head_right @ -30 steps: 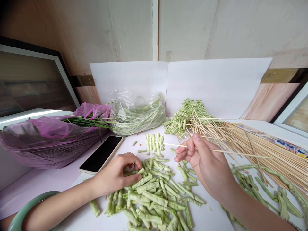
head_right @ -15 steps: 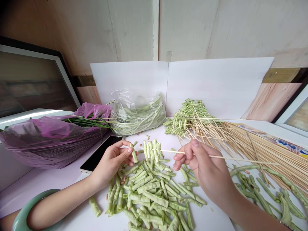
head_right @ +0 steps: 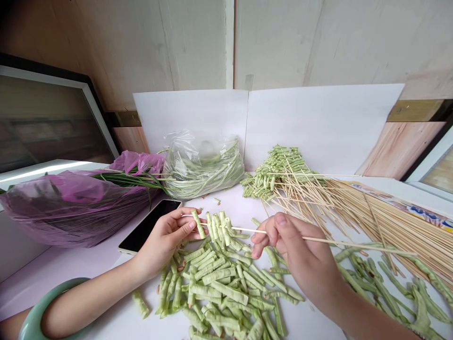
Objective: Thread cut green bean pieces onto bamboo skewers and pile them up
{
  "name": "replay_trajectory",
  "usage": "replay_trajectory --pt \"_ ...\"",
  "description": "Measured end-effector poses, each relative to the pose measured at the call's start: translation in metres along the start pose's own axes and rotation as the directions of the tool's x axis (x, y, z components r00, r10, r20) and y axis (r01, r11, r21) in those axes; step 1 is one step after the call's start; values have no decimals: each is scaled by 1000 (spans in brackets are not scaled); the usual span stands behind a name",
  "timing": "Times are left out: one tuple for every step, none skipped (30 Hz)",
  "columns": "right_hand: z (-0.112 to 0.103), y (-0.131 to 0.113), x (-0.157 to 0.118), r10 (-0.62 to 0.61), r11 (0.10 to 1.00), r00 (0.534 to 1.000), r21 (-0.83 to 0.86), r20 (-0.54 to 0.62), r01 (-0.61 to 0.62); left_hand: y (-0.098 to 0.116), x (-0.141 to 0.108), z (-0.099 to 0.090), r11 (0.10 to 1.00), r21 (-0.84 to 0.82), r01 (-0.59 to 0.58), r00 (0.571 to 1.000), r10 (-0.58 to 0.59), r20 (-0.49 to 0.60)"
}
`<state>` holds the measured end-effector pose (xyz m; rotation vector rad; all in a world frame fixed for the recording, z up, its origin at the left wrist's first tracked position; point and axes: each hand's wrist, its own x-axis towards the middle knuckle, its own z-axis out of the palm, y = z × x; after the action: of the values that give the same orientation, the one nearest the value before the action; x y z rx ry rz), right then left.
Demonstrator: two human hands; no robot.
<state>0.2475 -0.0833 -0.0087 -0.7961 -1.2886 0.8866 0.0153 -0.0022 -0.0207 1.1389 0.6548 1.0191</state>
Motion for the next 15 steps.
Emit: replay_trajectory --pt "0 1 0 1 1000 1000 -1 4 -1 0 0 0 1000 0 1 1000 -1 -2" --pt "0 1 0 1 1000 1000 -4 4 -1 0 0 1 1000 2 2 1000 -2 -4" --pt "1 1 0 0 1000 1000 -6 2 0 0 0 1 1000 5 2 1000 -2 -8" --pt "1 0 0 -3 1000 1000 -9 -2 3 0 0 1 1000 10 2 1000 -2 -12" --pt "2 0 1 -3 1000 1000 -12 -7 3 0 0 1 1000 15 1 1000 -1 -14" --pt "2 -1 1 -5 1000 1000 -15 -11 5 0 0 1 1000 21 0 1000 0 -15" --pt "2 -2 1 -6 1000 1000 -17 -14 6 0 0 1 1000 25 1 1000 0 -14" --pt "2 -2 2 -6 1000 1000 -19 -14 6 0 0 1 1000 28 0 1000 0 -12" --pt "2 -3 2 -4 1000 1000 -24 -13 4 0 0 1 1000 30 -1 1000 2 -12" --pt "2 -3 2 0 999 1000 -32 -15 0 0 0 1 1000 31 -3 1000 3 -13" --pt "2 -3 1 2 999 1000 -45 -19 -2 0 0 1 1000 31 -4 1000 5 -16" --pt "2 -3 1 0 998 1000 -59 -23 -2 0 0 0 1000 31 -5 1000 6 -18" --pt "3 -4 1 -2 997 1000 -72 -30 -1 0 0 0 999 31 -7 1000 7 -18" --pt "4 -4 0 -4 997 999 -81 -40 1 0 1 0 999 32 -9 1000 10 -17" --pt "5 -4 -1 -6 996 999 -85 -53 1 0 1 0 999 33 -11 1000 12 -16"
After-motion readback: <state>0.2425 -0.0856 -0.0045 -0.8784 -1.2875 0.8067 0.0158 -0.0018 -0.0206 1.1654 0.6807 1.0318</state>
